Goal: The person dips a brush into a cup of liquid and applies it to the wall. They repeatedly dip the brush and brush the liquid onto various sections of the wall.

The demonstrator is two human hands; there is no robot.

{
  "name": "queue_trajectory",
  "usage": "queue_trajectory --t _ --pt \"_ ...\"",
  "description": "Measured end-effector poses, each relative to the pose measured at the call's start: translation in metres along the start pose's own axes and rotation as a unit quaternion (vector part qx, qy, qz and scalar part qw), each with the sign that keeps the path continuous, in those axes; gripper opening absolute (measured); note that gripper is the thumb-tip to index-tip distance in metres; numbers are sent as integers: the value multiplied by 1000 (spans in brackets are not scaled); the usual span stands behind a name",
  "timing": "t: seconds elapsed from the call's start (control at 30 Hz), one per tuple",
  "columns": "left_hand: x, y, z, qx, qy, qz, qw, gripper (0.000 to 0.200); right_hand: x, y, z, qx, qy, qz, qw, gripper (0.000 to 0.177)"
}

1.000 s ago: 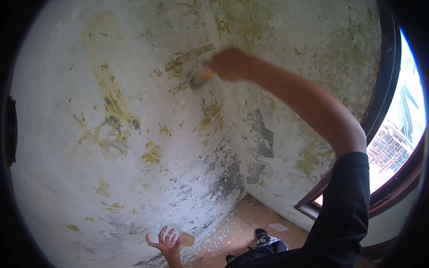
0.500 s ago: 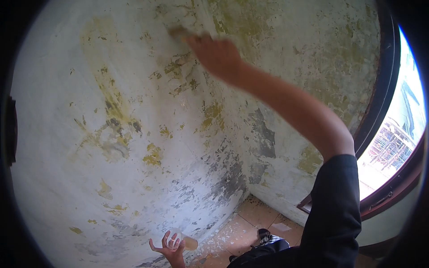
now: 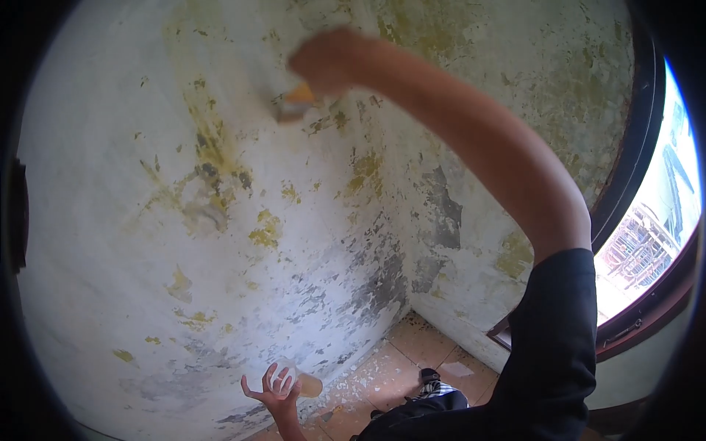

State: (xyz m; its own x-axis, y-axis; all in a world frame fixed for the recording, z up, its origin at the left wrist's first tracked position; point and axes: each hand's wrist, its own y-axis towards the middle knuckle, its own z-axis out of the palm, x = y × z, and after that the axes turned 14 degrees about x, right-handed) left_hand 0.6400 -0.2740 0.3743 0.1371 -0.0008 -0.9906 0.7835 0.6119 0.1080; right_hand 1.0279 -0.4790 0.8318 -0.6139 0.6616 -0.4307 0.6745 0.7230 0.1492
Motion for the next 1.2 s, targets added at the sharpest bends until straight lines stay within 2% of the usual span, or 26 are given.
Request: queue_trajectory --t 0.03,0.07,0.13,0.17,0.23,0.3,0.37,0.47,0.5,0.53,0.6,0.67,0.7,0.77,0.8,0.83,0.87,0.93,1.0,1.03,1.1,1.13,1.2 --pt "2 -3 -4 -2 -1 -1 1000 132 -6 4 -20 -28 -68 20 997 20" --pt "6 -6 -9 -7 -4 -3 1000 132 -3 -9 -36 -27 -70 18 997 20" --pt "13 -15 -19 -13 -8 -10 1000 132 8 -37 -55 -257 -103 94 956 32" --pt "15 -19 -25 -6 -8 -8 1000 131 20 -40 -52 -255 -103 91 957 32" --pt "18 -26 -35 -4 -11 -10 1000 131 45 -42 -37 -234 -14 164 958 55" --pt "18 -31 -46 -1 18 -12 1000 130 64 -21 30 -245 -73 167 952 37" --pt "14 -35 -55 0 18 -18 1000 129 99 -24 120 -252 -102 125 954 39" --pt "5 -38 -66 9 20 -19 1000 128 187 -79 261 -59 7 37 998 42" --pt "2 -38 -69 13 24 -17 999 128 216 -102 298 37 87 39 995 44" --pt "-1 -38 -74 16 24 -17 999 128 242 -122 354 76 153 63 983 44" --pt "-4 -35 -85 44 29 -16 998 128 285 -181 441 97 313 132 936 42" --pt "5 -32 -102 52 45 -2 998 129 321 -247 516 146 493 264 816 33" --pt "8 -31 -107 60 60 11 996 130 336 -281 554 180 522 334 764 27" --pt "8 -28 -108 62 71 28 995 131 373 -368 625 13 542 376 752 13" --pt "6 -29 -108 69 81 43 993 131 370 -391 608 109 651 438 611 17" --pt "6 -29 -107 72 82 39 993 131 367 -420 590 198 730 483 442 22" --pt "7 -28 -106 74 87 58 992 131 366 -448 586 193 770 491 358 19" --pt "6 -28 -97 84 85 74 990 130 368 -492 580 126 816 515 229 18" --pt "5 -34 -84 60 100 99 988 129 359 -506 554 145 759 523 360 15" --pt "5 -37 -78 57 112 106 986 128 355 -508 551 158 693 540 450 16" --pt "8 -42 -64 53 102 106 988 128 344 -496 520 120 534 521 656 20" --pt "8 -49 -56 46 102 111 988 128 339 -490 528 124 439 503 735 25" --pt "6 -57 -41 32 104 92 990 128 317 -459 488 37 458 452 764 24"
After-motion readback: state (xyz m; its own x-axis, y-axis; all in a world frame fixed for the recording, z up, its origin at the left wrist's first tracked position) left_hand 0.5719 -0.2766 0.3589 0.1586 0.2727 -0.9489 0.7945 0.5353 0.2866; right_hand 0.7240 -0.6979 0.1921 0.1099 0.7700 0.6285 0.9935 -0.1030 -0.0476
